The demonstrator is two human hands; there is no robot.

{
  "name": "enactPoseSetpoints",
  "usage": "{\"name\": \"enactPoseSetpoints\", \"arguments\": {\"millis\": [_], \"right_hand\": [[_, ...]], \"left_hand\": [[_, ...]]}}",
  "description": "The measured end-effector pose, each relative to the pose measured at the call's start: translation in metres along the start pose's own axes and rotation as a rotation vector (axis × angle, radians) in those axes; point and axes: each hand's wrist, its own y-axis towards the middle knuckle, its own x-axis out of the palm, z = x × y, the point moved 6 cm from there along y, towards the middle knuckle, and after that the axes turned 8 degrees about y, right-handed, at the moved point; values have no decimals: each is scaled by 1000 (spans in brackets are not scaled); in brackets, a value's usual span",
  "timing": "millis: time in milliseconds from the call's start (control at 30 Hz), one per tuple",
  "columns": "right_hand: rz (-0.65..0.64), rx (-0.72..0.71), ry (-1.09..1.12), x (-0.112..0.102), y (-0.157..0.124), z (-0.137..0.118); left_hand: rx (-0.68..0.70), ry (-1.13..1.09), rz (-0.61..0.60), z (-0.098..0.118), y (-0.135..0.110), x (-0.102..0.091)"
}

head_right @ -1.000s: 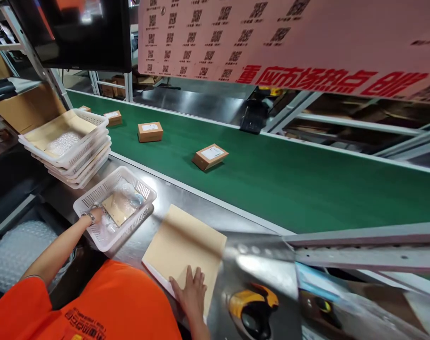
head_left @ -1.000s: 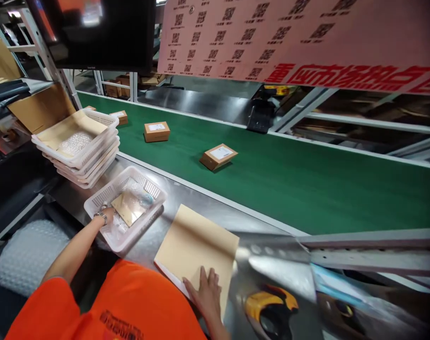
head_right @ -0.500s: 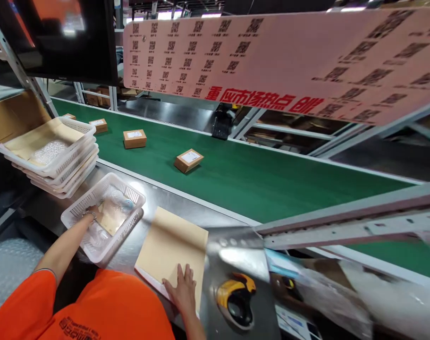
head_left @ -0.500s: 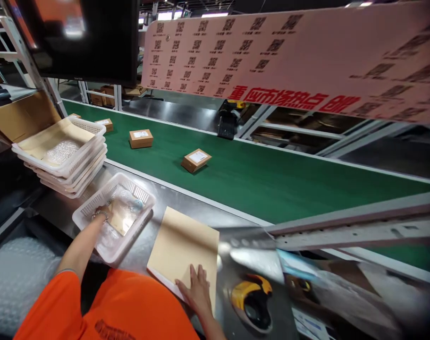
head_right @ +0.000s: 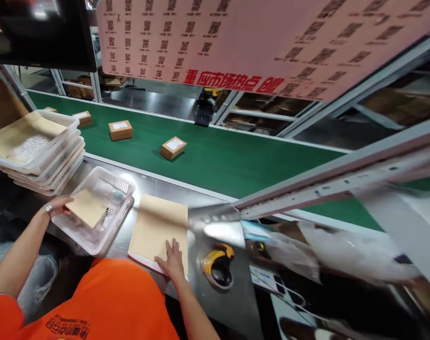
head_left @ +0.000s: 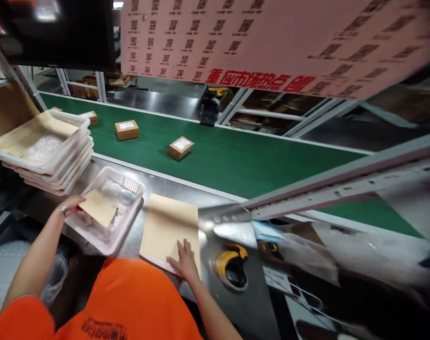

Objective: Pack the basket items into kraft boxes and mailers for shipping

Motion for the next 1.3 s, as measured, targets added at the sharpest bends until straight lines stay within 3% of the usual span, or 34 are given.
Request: {"name": "enactPoseSetpoints", "arguments": {"millis": [267, 333, 400, 467, 500, 567, 633, 667, 733, 800, 867, 933, 1033, 1167, 1300], "right_hand": [[79, -24, 422, -35, 20, -48], [128, 11, 646, -38, 17, -60], [137, 36, 863, -39, 6, -76], [53, 15, 976, -37, -9, -100], [-37, -8, 1042, -35, -19, -115], [-274, -68, 1271, -31, -39, -148], [-380, -90, 1544, -35, -55, -169], [-326, -67, 1664, -38, -58, -169], [-40, 45, 1809, -45, -61, -145], [244, 180, 1851, -48, -67, -102], [403, 299, 1819, -45, -81, -51], [488, 395, 1749, -40, -102, -2], [545, 519, 1675, -31, -144, 52], [504, 571, 1604, -25, -191, 76], [470, 559, 1552, -25, -212, 69]], "left_hand": [[55, -8, 133, -35, -73, -44], [95, -73, 192, -38, -92, -46], [165, -158, 256, -36, -105, -35], [262, -235, 311, -29, -112, -4], [318, -252, 318, -23, -112, 22], [424, -210, 267, -9, -108, 93], [502, -45, 132, 5, -99, 179], [541, 55, 62, 11, -93, 222], [622, 231, -143, 16, -81, 298], [728, 443, -305, 16, -67, 349], [866, 742, -352, 13, -52, 374], [967, 1014, -341, 9, -35, 384], [968, 1277, -359, 3, -14, 394], [891, 1476, -250, 11, 1, 414], [912, 1394, -182, 37, 5, 434]]}}
